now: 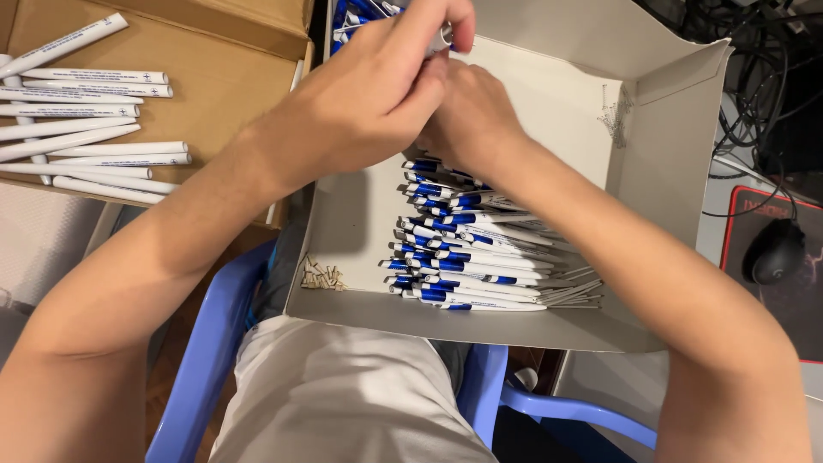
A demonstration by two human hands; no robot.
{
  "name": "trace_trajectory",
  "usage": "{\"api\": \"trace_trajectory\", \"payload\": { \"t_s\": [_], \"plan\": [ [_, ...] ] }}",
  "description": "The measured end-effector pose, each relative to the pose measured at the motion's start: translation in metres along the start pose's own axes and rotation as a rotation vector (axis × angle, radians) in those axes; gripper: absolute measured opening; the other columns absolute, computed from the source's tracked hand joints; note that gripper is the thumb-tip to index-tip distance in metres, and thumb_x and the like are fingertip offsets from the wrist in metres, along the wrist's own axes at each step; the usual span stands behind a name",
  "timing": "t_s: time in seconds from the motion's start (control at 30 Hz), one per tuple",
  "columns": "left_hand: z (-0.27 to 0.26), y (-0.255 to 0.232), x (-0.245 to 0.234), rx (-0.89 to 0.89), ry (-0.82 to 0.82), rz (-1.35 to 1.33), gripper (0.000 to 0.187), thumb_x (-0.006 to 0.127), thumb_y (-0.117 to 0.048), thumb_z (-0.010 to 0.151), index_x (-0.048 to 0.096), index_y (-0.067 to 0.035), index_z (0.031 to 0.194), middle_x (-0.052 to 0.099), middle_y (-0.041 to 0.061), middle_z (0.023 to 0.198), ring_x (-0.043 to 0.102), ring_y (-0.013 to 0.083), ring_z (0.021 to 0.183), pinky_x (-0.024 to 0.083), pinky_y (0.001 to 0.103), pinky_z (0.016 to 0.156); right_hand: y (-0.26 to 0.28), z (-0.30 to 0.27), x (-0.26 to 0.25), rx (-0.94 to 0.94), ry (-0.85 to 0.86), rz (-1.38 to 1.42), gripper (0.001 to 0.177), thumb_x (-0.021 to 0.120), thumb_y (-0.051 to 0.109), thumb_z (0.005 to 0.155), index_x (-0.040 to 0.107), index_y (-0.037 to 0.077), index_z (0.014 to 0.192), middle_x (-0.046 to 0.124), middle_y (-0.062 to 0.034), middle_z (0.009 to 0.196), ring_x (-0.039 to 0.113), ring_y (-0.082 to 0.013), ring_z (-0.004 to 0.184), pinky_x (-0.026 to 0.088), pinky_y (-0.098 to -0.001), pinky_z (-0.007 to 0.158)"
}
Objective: Assembling ballpoint pens by inserting ink refills into barrels and attaching caps.
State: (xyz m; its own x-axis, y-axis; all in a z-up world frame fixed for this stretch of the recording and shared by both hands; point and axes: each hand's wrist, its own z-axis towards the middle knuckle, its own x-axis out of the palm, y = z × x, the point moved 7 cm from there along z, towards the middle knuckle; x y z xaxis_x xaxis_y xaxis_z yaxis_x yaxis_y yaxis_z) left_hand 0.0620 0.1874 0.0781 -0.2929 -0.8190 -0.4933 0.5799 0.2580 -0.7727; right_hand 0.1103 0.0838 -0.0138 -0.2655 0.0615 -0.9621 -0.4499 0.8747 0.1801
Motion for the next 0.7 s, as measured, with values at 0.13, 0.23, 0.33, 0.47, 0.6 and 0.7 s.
{"api": "trace_trajectory", "payload": {
  "t_s": [0.13, 0.23, 0.33, 0.47, 0.6, 0.7],
  "plan": [
    [0.000, -0.001, 0.003, -0.017, 0.022, 0.051, 0.024, 0.057, -0.006, 0.106, 0.046, -0.008, 0.127, 0.033, 0.002, 0.071, 0.042, 0.0204, 0.063, 0.038, 0.036, 0.070, -0.006, -0.036, -0.037, -0.355, -0.290, 0.130, 0.016, 0.075, 0.011, 0.082, 0.072, 0.014, 0.098, 0.076, -0.0059, 0.096, 0.068, -0.0340, 0.083, 0.049, -0.0464, 0.062],
    [0.000, 0.001, 0.008, 0.132, -0.009, 0.122, 0.033, 0.068, -0.007, 0.096, 0.051, -0.005, 0.124, 0.049, 0.011, 0.100, 0.053, 0.0258, 0.092, 0.042, 0.038, 0.084, -0.014, -0.059, -0.066, -0.221, -0.224, 0.086, 0.010, 0.071, 0.018, 0.089, 0.069, 0.009, 0.094, 0.073, -0.0047, 0.092, 0.065, -0.0310, 0.080, 0.046, -0.0457, 0.071],
    [-0.001, 0.003, 0.012, 0.070, 0.038, 0.174, 0.028, 0.070, -0.012, 0.100, 0.052, -0.007, 0.121, 0.054, 0.012, 0.120, 0.061, 0.0298, 0.102, 0.046, 0.043, 0.084, -0.012, -0.086, -0.093, -0.203, -0.234, 0.193, 0.007, 0.072, 0.008, 0.097, 0.067, 0.010, 0.094, 0.064, 0.0011, 0.083, 0.053, -0.0150, 0.073, 0.042, -0.0333, 0.078],
    [-0.001, 0.006, 0.019, 0.198, 0.069, 0.185, 0.017, 0.068, -0.006, 0.102, 0.057, -0.004, 0.115, 0.061, 0.012, 0.095, 0.060, 0.0321, 0.088, 0.043, 0.042, 0.076, -0.013, -0.103, -0.104, -0.138, -0.251, 0.225, 0.006, 0.074, 0.006, 0.100, 0.070, 0.010, 0.099, 0.057, 0.0026, 0.078, 0.047, -0.0112, 0.072, 0.039, -0.0286, 0.078],
    [-0.002, 0.005, 0.011, 0.161, -0.002, 0.133, 0.006, 0.059, -0.003, 0.108, 0.056, -0.003, 0.114, 0.062, 0.011, 0.079, 0.060, 0.0297, 0.072, 0.040, 0.041, 0.068, -0.013, -0.107, -0.112, -0.035, -0.187, 0.270, 0.009, 0.076, 0.014, 0.110, 0.071, 0.007, 0.106, 0.057, 0.0020, 0.075, 0.039, -0.0111, 0.064, 0.035, -0.0277, 0.066],
    [-0.012, 0.008, 0.007, 0.172, -0.128, 0.302, 0.011, 0.059, -0.007, 0.113, 0.055, -0.004, 0.123, 0.064, 0.006, 0.089, 0.056, 0.0291, 0.072, 0.041, 0.038, 0.072, -0.014, -0.106, -0.105, -0.005, -0.082, 0.264, 0.024, 0.070, 0.017, 0.111, 0.071, 0.008, 0.089, 0.046, 0.0014, 0.060, 0.032, -0.0102, 0.058, 0.027, -0.0289, 0.056]
  ]
}}
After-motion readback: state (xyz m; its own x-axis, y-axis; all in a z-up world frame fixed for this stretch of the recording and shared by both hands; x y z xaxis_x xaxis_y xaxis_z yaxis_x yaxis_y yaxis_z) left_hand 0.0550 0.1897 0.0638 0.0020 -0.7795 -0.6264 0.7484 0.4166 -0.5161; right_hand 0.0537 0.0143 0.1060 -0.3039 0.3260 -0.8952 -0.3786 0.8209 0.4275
